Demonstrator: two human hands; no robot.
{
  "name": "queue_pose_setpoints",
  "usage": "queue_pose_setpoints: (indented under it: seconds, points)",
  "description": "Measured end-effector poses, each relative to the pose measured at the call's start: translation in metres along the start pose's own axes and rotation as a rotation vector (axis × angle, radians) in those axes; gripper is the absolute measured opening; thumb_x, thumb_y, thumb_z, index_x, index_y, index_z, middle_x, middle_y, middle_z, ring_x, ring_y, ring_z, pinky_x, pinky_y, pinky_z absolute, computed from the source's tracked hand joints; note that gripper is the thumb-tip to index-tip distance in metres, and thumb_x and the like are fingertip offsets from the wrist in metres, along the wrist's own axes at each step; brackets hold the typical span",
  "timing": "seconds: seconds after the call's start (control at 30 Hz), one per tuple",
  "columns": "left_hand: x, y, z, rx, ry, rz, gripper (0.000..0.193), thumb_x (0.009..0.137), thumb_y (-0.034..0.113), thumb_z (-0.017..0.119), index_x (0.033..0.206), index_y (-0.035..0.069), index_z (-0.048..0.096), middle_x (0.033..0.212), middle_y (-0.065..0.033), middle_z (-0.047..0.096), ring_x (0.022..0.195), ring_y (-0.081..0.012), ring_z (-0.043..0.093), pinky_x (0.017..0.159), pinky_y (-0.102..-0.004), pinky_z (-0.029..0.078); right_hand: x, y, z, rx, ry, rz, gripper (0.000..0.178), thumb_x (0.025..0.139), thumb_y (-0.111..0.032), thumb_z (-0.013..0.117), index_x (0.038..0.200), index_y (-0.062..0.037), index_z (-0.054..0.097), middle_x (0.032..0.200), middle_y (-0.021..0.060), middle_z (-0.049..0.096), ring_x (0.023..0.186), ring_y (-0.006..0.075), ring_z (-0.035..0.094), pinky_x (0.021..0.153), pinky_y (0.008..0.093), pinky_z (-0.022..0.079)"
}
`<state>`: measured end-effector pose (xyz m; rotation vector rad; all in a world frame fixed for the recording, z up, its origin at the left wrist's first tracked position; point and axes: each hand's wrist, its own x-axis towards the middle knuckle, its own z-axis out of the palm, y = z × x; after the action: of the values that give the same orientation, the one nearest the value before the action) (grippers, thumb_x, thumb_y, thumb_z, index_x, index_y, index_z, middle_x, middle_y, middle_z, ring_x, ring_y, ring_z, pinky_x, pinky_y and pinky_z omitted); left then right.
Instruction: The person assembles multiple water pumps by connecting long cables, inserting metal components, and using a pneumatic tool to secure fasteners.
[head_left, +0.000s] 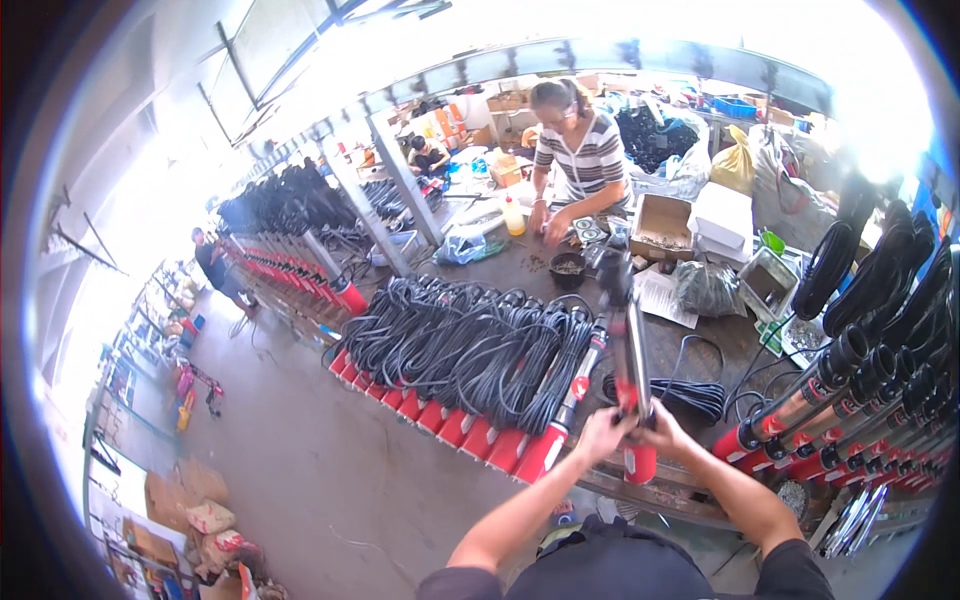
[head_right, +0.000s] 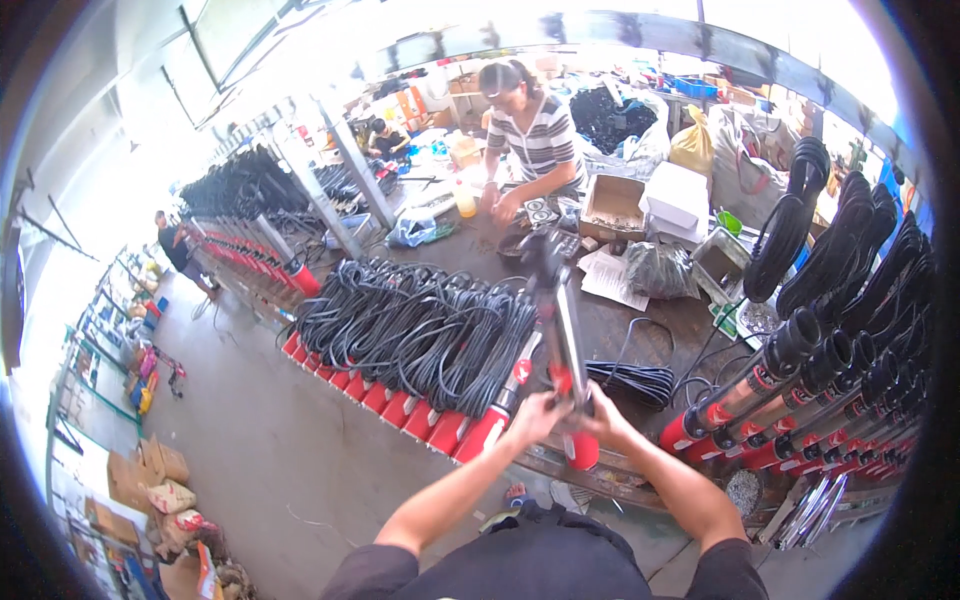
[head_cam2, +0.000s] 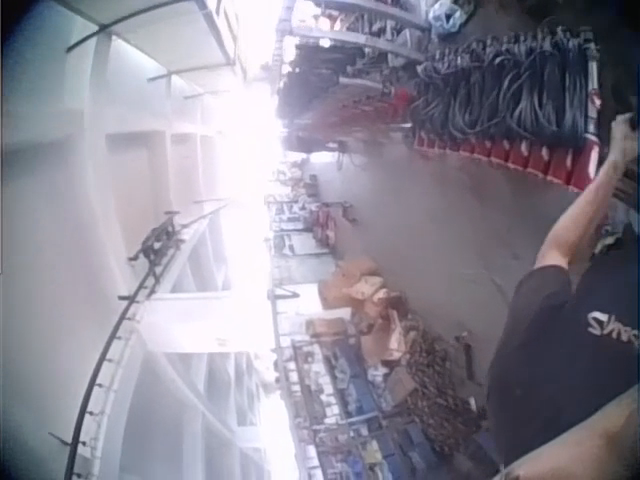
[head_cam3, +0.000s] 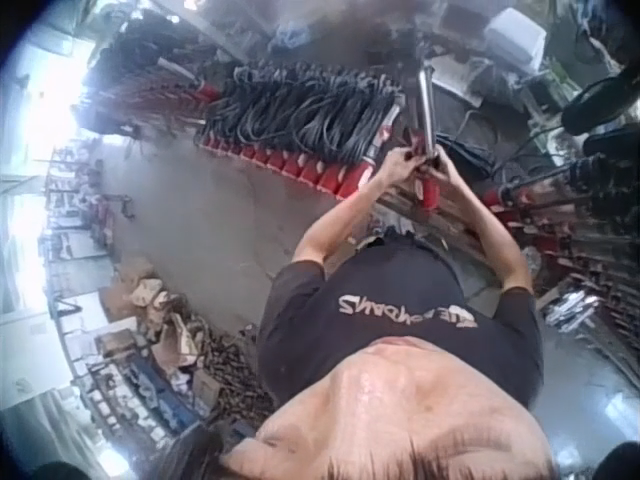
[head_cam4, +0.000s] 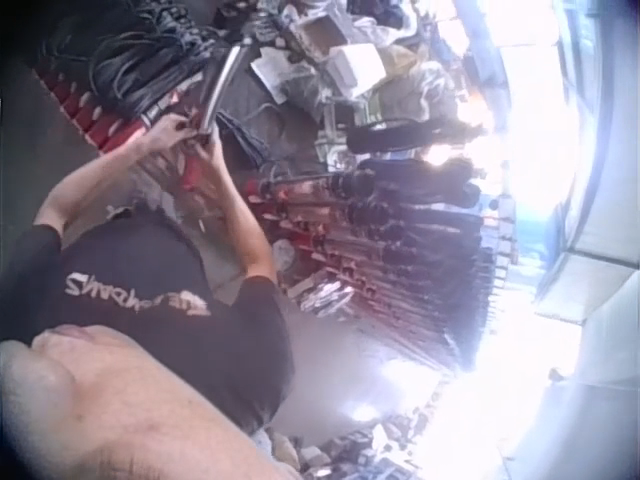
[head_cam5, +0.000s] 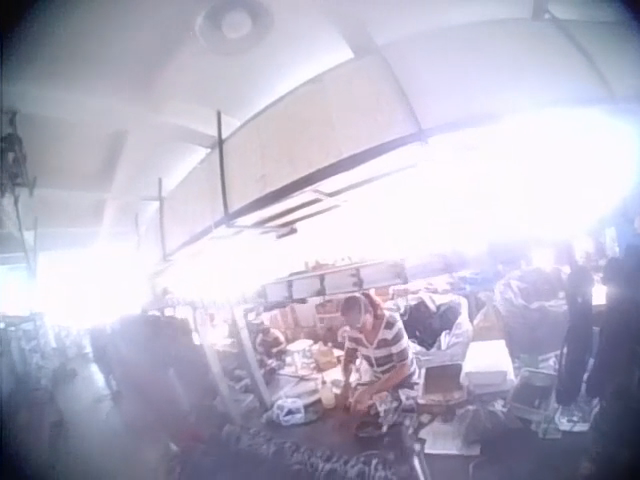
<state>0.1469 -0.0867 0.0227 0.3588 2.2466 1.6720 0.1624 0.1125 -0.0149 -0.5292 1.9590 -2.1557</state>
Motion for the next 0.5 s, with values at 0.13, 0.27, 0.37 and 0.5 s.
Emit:
queue_pose_setpoints:
  seconds: [0.13, 0.27, 0.37, 0.5]
  points:
    - [0.066, -0.082, 0.018, -0.025, 0.104, -0.217, 0.046, 0.094, 0.043, 0.064, 0.109, 0.001, 0.074, 0.100, -0.0196, 0.076, 0.096, -0.0254, 0.074, 0.082, -0.0404, 0.057, 0.024, 0.049, 0.002, 0.051, 0.240, 0.144, 0.041, 0.093, -0.010, 0.071, 0.128, -0.0049, 0.049, 0.110, 0.0049, 0.063, 0.098, 0.0151, 0.063, 0.088, 0.0336, 0.056]
    - [0.048, -0.098, 0.065, -0.144, 0.071, -0.382, 0.051, 0.090, 0.047, 0.070, 0.100, -0.003, 0.077, 0.093, -0.0152, 0.076, 0.087, -0.0181, 0.072, 0.078, -0.0365, 0.057, -0.023, 0.079, -0.001, 0.159, 0.465, 0.424, 0.029, 0.093, -0.013, 0.071, 0.116, -0.0054, 0.055, 0.102, 0.0057, 0.065, 0.087, 0.0160, 0.065, 0.078, 0.0340, 0.058]
    - [0.029, -0.058, 0.069, 0.235, -0.060, -0.471, 0.080, 0.069, 0.069, 0.075, 0.102, -0.004, 0.076, 0.100, -0.0229, 0.075, 0.095, -0.0335, 0.074, 0.082, -0.0428, 0.059, -0.051, 0.111, -0.004, 0.161, 0.445, 0.411, 0.015, 0.096, -0.011, 0.065, 0.109, -0.0049, 0.059, 0.094, 0.0042, 0.066, 0.080, 0.0166, 0.066, 0.071, 0.0357, 0.059]
    - [0.018, -0.061, 0.080, 0.400, -0.010, -0.439, 0.073, 0.061, 0.059, 0.082, 0.101, -0.002, 0.075, 0.100, -0.0237, 0.074, 0.096, -0.0369, 0.074, 0.086, -0.0447, 0.058, -0.077, 0.135, 0.024, 0.075, 0.610, 0.434, 0.023, 0.101, -0.009, 0.055, 0.123, -0.0040, 0.052, 0.104, 0.0086, 0.064, 0.090, 0.0194, 0.066, 0.072, 0.0370, 0.058]
